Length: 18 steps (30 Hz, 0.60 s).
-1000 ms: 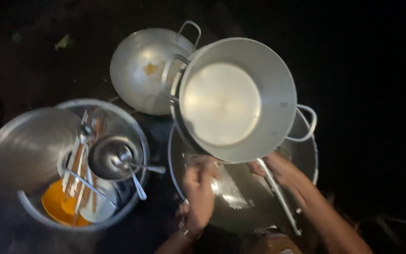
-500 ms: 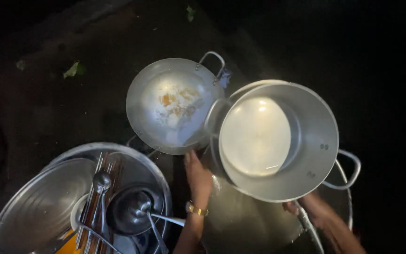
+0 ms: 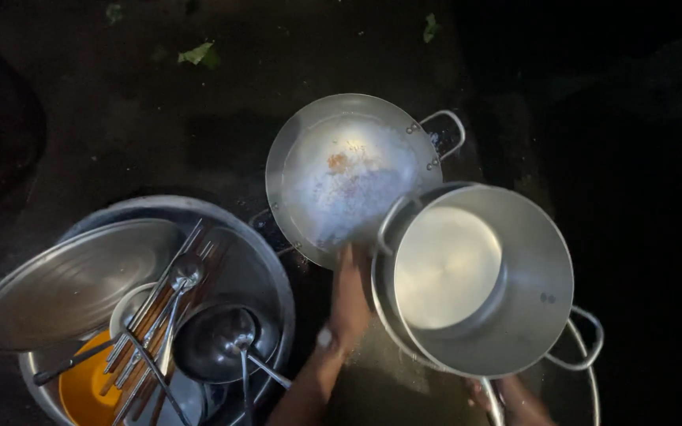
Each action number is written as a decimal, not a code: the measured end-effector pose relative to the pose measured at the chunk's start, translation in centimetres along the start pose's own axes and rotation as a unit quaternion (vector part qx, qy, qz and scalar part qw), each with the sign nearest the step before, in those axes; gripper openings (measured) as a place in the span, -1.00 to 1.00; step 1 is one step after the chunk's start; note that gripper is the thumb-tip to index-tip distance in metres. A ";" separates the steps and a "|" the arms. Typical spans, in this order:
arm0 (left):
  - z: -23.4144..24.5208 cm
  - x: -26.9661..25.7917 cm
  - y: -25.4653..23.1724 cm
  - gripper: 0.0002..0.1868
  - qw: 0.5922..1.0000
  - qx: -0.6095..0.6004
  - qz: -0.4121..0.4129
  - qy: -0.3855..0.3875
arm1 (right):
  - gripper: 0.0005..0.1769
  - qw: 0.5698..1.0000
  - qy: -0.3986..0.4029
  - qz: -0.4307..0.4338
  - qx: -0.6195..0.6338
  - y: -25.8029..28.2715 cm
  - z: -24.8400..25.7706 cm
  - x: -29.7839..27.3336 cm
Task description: Washing and rinsing various dishes, bowls, and pots in basins of water.
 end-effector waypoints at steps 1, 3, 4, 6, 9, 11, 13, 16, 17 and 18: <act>-1.8 2.1 3.1 -0.45 0.990 -0.105 0.082 -0.037 | -0.97 1.000 -0.004 -0.001 -0.001 1.6 0.4 3.4; -4.7 7.2 8.1 -0.40 0.963 -0.206 0.159 -0.072 | -0.94 1.000 -0.009 -0.003 0.001 1.9 0.2 8.7; -4.8 10.7 9.6 -0.38 0.972 0.037 0.162 -0.164 | -0.70 0.999 -0.019 -0.023 0.025 1.1 0.6 11.0; -4.8 14.9 10.6 -0.35 0.915 0.277 0.152 -0.250 | -0.33 0.997 -0.028 -0.040 0.056 1.5 -0.1 14.2; -5.3 16.2 10.3 -0.28 0.933 0.284 0.137 -0.175 | -0.44 0.993 -0.007 -0.010 0.121 4.7 -3.0 16.6; -5.7 17.2 10.0 -0.23 0.941 0.289 0.125 -0.122 | -0.53 0.986 0.005 0.062 0.156 7.3 -4.6 18.0; -5.8 18.6 9.5 -0.18 0.947 0.294 0.111 -0.075 | -0.54 0.983 0.022 0.064 0.169 10.8 -6.5 17.1; -6.3 19.7 9.2 -0.09 0.950 0.299 0.093 0.003 | -0.54 0.981 0.057 0.078 0.168 14.2 -8.4 16.4; -6.5 20.2 8.9 -0.06 0.950 0.299 0.086 0.028 | -0.52 0.980 0.076 0.097 0.155 15.4 -8.8 16.4; -4.3 19.0 8.2 -0.06 0.950 0.299 0.083 0.031 | -0.52 0.980 0.072 0.097 0.157 15.8 -8.8 16.0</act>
Point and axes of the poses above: each hand's wrist, its own x-axis towards the middle knuckle, its own z-axis out of the back of the hand, y = z × x, the point moved 5 cm from there along x, towards the middle knuckle, and after that the axes turned 12 degrees about z, right-handed, at the moved point
